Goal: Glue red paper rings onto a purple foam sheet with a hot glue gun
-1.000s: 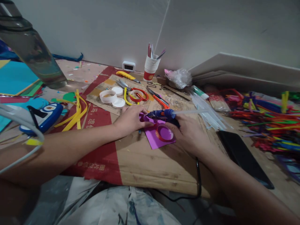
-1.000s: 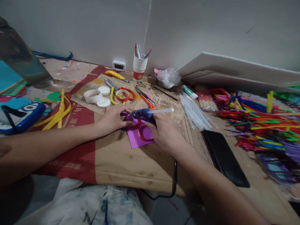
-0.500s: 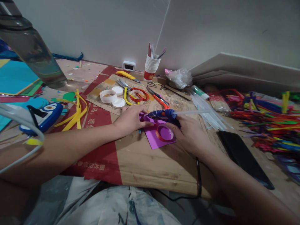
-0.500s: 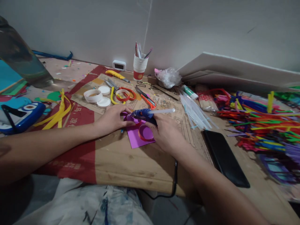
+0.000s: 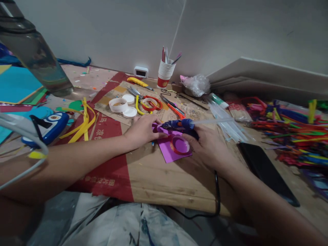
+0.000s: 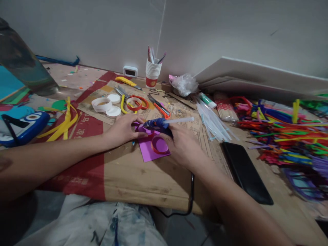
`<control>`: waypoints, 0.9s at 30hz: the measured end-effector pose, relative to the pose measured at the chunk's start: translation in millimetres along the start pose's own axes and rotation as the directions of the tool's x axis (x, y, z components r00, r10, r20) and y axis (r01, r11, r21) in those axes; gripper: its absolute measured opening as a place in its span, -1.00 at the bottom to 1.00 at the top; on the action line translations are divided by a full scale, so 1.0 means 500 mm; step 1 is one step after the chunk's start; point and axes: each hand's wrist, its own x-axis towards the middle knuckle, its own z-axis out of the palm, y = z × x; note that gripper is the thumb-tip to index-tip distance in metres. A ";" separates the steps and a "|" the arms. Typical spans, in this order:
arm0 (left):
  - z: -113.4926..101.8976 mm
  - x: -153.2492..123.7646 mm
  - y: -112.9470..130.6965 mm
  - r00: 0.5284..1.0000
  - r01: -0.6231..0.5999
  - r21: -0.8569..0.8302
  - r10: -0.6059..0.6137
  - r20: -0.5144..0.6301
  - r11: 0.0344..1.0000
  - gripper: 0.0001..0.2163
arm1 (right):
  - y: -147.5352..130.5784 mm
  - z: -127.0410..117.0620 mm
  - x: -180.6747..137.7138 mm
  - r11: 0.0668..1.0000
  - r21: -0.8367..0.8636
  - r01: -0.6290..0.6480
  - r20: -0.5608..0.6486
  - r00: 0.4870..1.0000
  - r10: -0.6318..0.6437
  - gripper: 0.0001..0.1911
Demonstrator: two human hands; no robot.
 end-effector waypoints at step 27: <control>0.002 0.001 -0.002 1.000 -0.002 0.014 0.002 -0.002 1.000 -0.64 | -0.013 0.003 -0.005 0.988 -0.154 -0.008 -0.001 1.000 0.008 -0.72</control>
